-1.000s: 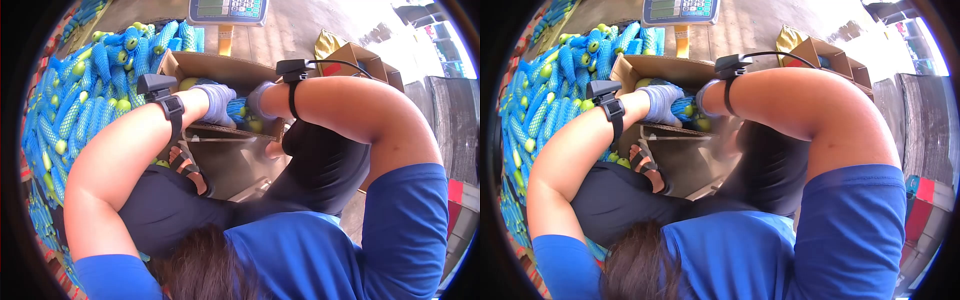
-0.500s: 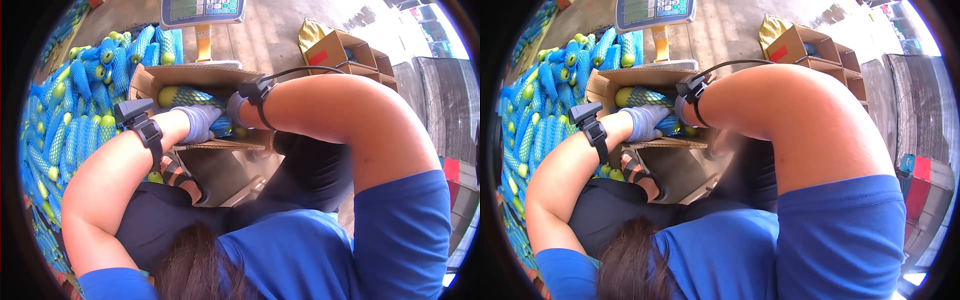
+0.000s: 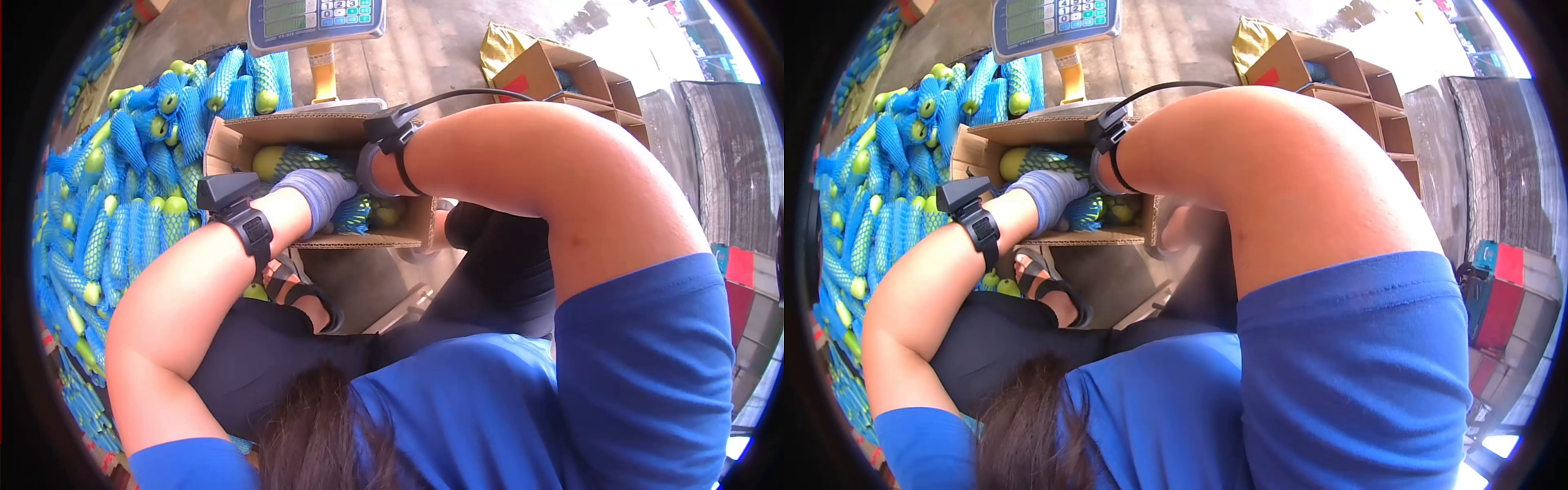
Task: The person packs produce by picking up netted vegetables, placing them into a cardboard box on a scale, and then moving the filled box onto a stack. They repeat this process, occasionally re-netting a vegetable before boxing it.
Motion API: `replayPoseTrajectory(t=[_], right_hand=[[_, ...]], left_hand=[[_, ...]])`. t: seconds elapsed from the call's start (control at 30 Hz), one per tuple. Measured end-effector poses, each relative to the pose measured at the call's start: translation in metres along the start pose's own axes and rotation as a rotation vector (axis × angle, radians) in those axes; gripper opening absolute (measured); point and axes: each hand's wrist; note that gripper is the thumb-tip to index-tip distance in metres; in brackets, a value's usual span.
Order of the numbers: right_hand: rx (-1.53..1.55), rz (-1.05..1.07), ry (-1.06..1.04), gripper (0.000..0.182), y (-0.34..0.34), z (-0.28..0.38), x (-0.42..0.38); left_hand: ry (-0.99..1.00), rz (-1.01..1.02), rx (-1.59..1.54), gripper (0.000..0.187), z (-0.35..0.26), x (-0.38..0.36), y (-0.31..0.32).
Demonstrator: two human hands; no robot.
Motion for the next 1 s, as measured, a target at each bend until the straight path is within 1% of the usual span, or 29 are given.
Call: replayPoseTrajectory(t=[0.03,0.1,0.17,0.2,0.23,0.3,0.33,0.37,0.43,0.47,0.5,0.53,0.57,0.6,0.63,0.67,0.7,0.73,0.8,0.83,0.87,0.93,0.97,1.0], right_hand=[[0.006,0.003,0.007,0.049,-0.007,0.002,-0.007],[0.055,-0.044,0.031,0.05,-0.032,-0.002,-0.035],[0.242,-0.298,0.003,0.052,-0.066,-0.015,-0.095],[0.5,-0.439,-0.073,0.044,-0.068,-0.029,-0.12],[0.766,-0.578,-0.156,0.036,-0.061,-0.044,-0.142],[1.542,-0.459,-0.052,0.021,-0.038,-0.069,-0.169],[1.611,-0.252,0.018,0.024,-0.026,-0.087,-0.179],[1.384,-0.235,0.276,0.042,-0.01,-0.084,-0.179],[1.247,-0.119,0.407,0.062,0.02,-0.064,-0.198],[1.221,-0.146,0.409,0.079,0.027,-0.046,-0.201],[1.259,-0.108,0.347,0.082,0.032,-0.032,-0.201],[1.353,-0.094,0.291,0.081,0.036,-0.02,-0.197],[1.438,-0.08,0.23,0.08,0.04,-0.009,-0.186],[1.493,-0.105,0.283,0.073,0.042,0.0,-0.173],[1.542,-0.129,0.33,0.066,0.043,0.007,-0.152],[1.492,-0.15,0.441,0.046,0.052,0.006,-0.113],[1.399,-0.212,0.42,0.033,0.06,0.001,-0.072],[1.391,-0.225,0.544,0.028,0.049,0.006,-0.067],[1.083,-0.313,0.354,0.028,0.057,-0.007,-0.056],[0.988,-0.325,0.398,0.03,0.053,-0.01,-0.059],[0.895,-0.338,0.44,0.034,0.046,-0.011,-0.063],[0.709,-0.368,0.535,0.044,0.029,-0.016,-0.075],[0.697,-0.368,0.534,0.044,0.019,-0.014,-0.09],[0.684,-0.306,0.56,0.047,0.006,-0.011,-0.115]], left_hand=[[-0.056,0.028,-0.089,0.036,0.0,0.001,0.004],[-0.112,0.05,-0.148,0.039,0.002,-0.003,0.002],[0.193,-0.081,0.315,0.056,0.007,-0.016,0.003],[0.286,-0.187,0.246,0.071,0.025,-0.016,0.009],[0.362,-0.236,0.097,0.065,0.03,-0.031,-0.002],[0.442,-0.474,-0.038,0.057,0.056,-0.052,-0.004],[0.406,-0.648,0.048,0.049,0.074,-0.061,-0.007],[0.371,-0.825,0.135,0.042,0.088,-0.069,-0.011],[-0.231,-0.955,0.368,0.039,0.089,-0.099,-0.031],[-0.377,-0.925,0.416,0.042,0.092,-0.107,-0.03],[-0.529,-0.896,0.463,0.047,0.094,-0.116,-0.031],[-0.646,-0.723,0.226,0.05,0.099,-0.12,-0.028],[-0.561,-0.625,0.106,0.058,0.15,-0.112,-0.003],[-0.535,-0.451,0.025,0.062,0.165,-0.103,0.012],[-0.462,-0.487,0.047,0.058,0.165,-0.104,0.022],[-0.389,-0.523,0.072,0.054,0.165,-0.104,0.031],[-0.353,-0.585,0.015,0.053,0.143,-0.11,0.027],[-0.331,-0.546,0.048,0.053,0.146,-0.104,0.027],[-0.42,-0.434,0.237,0.055,0.102,-0.1,0.025],[-0.474,-0.379,0.303,0.055,0.09,-0.097,0.025],[-0.493,-0.382,0.29,0.055,0.086,-0.098,0.026],[-0.441,-0.41,0.26,0.057,0.087,-0.099,0.026],[-0.446,-0.416,0.252,0.057,0.088,-0.1,0.026],[-0.449,-0.393,0.272,0.057,0.09,-0.1,0.025]])
Point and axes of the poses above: each hand's wrist, its own x-axis towards the middle knuckle, its own y-axis out of the palm, z = x × y, and after that the axes turned 9 degrees about -z, right-handed
